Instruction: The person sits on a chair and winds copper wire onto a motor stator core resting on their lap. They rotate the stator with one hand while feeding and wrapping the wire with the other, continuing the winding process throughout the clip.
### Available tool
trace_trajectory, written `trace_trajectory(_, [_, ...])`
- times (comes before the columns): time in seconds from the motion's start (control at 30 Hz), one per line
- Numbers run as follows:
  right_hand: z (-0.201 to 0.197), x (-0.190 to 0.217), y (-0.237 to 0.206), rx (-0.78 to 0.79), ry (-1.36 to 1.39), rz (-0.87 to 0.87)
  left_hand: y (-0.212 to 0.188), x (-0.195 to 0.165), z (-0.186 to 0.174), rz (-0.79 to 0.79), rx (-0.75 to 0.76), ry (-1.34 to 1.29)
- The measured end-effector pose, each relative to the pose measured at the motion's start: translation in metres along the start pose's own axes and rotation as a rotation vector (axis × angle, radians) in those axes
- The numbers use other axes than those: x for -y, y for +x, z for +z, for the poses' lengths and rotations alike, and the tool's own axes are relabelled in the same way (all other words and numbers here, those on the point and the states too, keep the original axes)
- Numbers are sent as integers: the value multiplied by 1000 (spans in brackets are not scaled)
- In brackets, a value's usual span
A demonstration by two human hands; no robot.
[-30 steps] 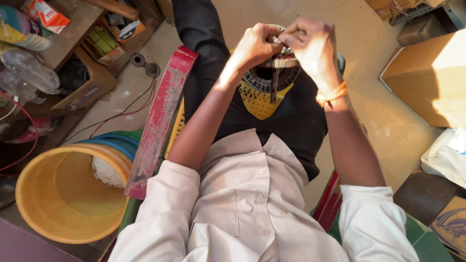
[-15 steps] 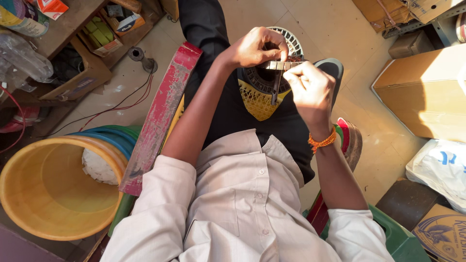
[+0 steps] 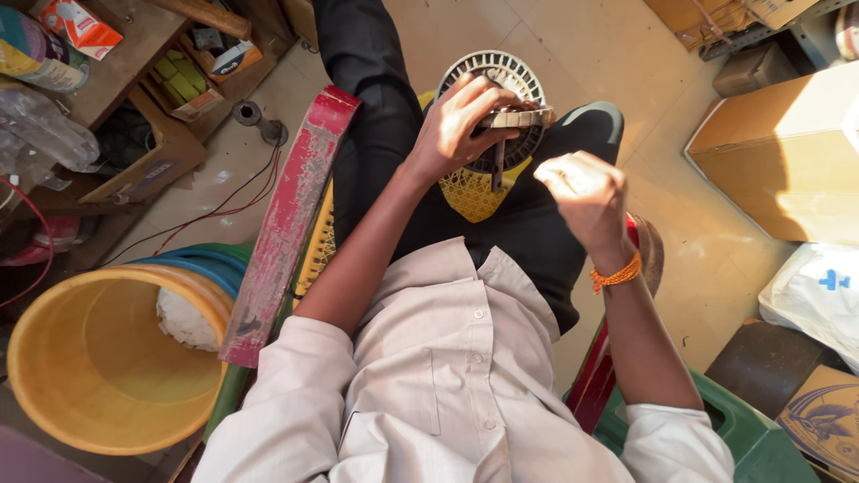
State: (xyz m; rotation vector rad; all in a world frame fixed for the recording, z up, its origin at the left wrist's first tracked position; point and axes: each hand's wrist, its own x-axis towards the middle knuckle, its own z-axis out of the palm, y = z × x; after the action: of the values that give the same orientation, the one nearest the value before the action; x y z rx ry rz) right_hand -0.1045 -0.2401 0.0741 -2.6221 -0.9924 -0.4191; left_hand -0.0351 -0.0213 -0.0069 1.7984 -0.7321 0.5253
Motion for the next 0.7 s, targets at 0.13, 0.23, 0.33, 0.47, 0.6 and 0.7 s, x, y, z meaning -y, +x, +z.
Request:
trace_trajectory(0.13, [-13, 0, 15, -147, 232, 246, -9, 4, 5, 12, -10, 76])
trace_trajectory(0.23, [-11, -2, 36, -179, 336, 319, -10, 6, 5, 63, -32, 111])
trace_trajectory(0.33, [-2, -7, 53, -186, 326, 320, -10, 4, 6, 70, -46, 117])
trace_trajectory(0.47, [12, -25, 70, -186, 278, 274, -10, -2, 4, -10, -7, 63])
trace_trajectory(0.6, [29, -47, 84, -138, 263, 219, 1, 6, 3, -433, 33, -429])
trace_trajectory(0.7, [41, -54, 86, -72, 235, 243, 24, 30, 8, -571, 267, -98])
